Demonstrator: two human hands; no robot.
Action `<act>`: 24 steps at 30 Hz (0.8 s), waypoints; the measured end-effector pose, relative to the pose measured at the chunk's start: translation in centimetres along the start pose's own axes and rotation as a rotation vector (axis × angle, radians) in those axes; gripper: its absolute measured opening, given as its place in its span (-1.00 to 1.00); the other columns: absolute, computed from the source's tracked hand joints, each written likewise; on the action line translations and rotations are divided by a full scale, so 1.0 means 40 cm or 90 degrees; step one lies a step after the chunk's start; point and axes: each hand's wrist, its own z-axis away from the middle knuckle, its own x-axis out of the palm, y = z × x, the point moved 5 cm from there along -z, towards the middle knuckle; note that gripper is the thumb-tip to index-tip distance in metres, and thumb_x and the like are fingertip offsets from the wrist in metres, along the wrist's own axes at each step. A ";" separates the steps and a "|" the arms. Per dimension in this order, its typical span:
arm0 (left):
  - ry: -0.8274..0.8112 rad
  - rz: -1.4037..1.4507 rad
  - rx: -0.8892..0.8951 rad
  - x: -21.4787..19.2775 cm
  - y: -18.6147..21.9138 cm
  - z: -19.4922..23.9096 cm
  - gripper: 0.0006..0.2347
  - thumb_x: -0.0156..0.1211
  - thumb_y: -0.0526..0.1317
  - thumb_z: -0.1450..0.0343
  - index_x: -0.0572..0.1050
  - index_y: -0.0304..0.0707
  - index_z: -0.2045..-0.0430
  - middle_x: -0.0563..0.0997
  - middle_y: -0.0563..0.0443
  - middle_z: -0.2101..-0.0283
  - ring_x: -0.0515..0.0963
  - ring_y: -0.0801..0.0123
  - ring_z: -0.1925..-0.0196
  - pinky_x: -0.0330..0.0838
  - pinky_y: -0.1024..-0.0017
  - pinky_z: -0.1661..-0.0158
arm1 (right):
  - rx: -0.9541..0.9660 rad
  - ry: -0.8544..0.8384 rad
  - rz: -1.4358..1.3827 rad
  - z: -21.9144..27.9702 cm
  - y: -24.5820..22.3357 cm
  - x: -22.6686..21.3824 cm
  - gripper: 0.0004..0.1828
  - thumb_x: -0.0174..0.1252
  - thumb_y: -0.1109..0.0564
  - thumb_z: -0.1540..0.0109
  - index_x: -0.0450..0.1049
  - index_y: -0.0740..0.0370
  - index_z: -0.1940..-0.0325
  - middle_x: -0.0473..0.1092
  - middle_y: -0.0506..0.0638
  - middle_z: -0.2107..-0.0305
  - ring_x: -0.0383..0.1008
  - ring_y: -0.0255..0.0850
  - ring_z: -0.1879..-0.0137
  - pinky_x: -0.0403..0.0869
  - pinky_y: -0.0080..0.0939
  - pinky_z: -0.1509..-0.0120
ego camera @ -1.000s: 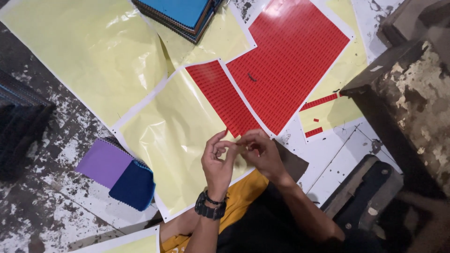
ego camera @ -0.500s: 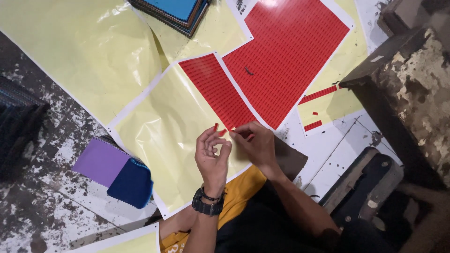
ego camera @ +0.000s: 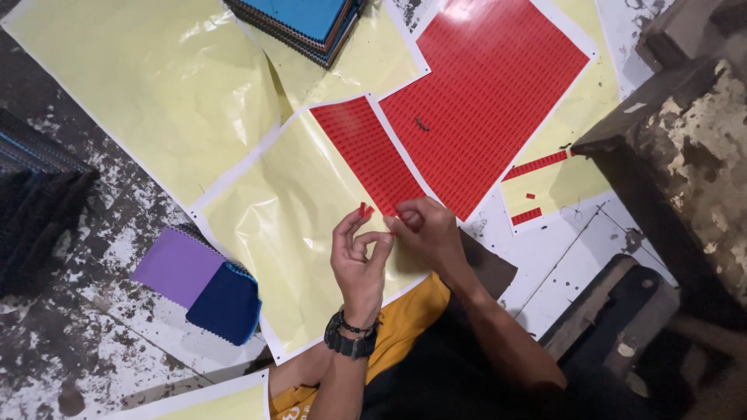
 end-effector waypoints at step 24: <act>-0.034 -0.031 0.145 0.007 0.021 -0.067 -0.54 0.31 -0.52 -0.28 0.39 -0.35 -0.08 0.25 -0.15 -0.26 0.52 0.34 0.05 0.67 0.50 0.14 | 0.094 -0.034 -0.087 -0.007 0.014 0.006 -0.68 0.43 0.02 -0.17 0.65 0.18 0.06 0.56 0.10 0.36 0.61 -0.08 0.24 0.55 -0.15 0.15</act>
